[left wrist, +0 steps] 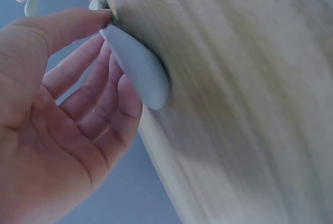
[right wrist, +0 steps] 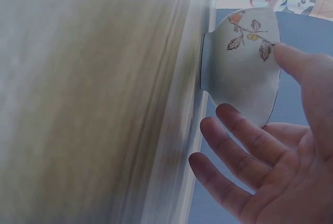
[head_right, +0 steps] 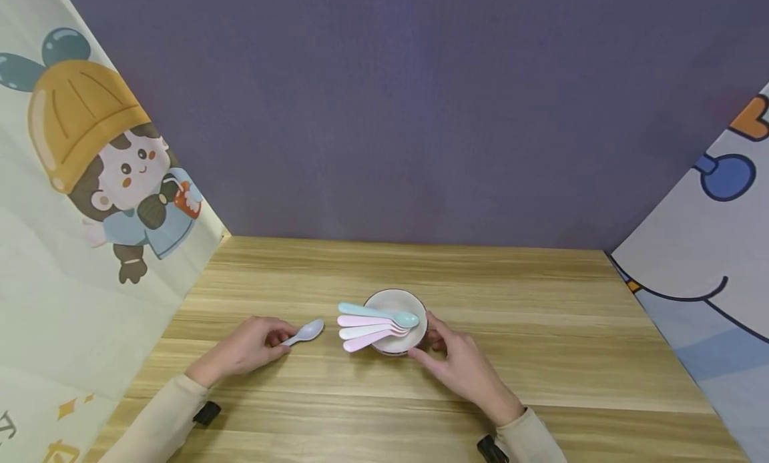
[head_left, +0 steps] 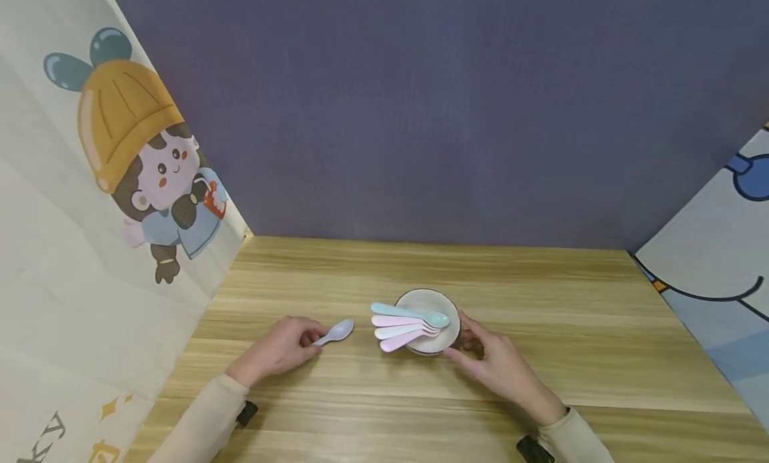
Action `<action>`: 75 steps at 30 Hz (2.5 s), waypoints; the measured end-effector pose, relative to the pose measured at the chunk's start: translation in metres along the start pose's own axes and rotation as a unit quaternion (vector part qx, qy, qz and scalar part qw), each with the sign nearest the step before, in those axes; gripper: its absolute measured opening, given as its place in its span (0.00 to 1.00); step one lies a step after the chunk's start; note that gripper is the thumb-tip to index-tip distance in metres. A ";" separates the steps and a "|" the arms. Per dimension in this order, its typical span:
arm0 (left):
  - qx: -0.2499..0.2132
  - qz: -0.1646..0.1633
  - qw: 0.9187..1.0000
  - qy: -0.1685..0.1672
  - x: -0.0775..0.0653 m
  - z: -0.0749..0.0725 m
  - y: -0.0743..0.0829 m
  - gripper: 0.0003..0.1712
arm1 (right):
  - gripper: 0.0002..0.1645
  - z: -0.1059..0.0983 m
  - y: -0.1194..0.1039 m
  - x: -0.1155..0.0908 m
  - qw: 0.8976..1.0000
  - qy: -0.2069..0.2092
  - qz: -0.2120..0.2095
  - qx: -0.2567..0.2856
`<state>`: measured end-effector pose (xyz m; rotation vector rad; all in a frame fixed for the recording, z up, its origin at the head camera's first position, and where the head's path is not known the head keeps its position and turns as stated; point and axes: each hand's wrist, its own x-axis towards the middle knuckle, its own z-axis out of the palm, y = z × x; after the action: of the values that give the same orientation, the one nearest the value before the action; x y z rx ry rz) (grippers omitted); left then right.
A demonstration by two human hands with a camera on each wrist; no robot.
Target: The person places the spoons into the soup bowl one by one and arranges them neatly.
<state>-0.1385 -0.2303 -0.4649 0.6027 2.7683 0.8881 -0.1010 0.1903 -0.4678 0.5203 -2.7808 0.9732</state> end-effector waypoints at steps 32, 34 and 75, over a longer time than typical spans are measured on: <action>0.027 0.026 0.999 0.015 0.013 -0.015 0.007 0.11 | 0.49 -0.001 0.012 0.000 1.000 -0.005 -0.008 -0.007; 0.028 0.031 0.999 0.017 0.014 -0.016 0.007 0.11 | 0.49 -0.001 0.011 0.000 1.000 -0.008 -0.004 -0.007; 0.072 0.096 0.992 0.032 0.041 -0.037 0.045 0.12 | 0.50 -0.007 0.006 0.001 1.000 -0.022 0.001 -0.003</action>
<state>-0.1717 -0.1990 -0.4101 0.8935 2.8888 0.7590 -0.1037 0.1983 -0.4655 0.5452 -2.8224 0.9646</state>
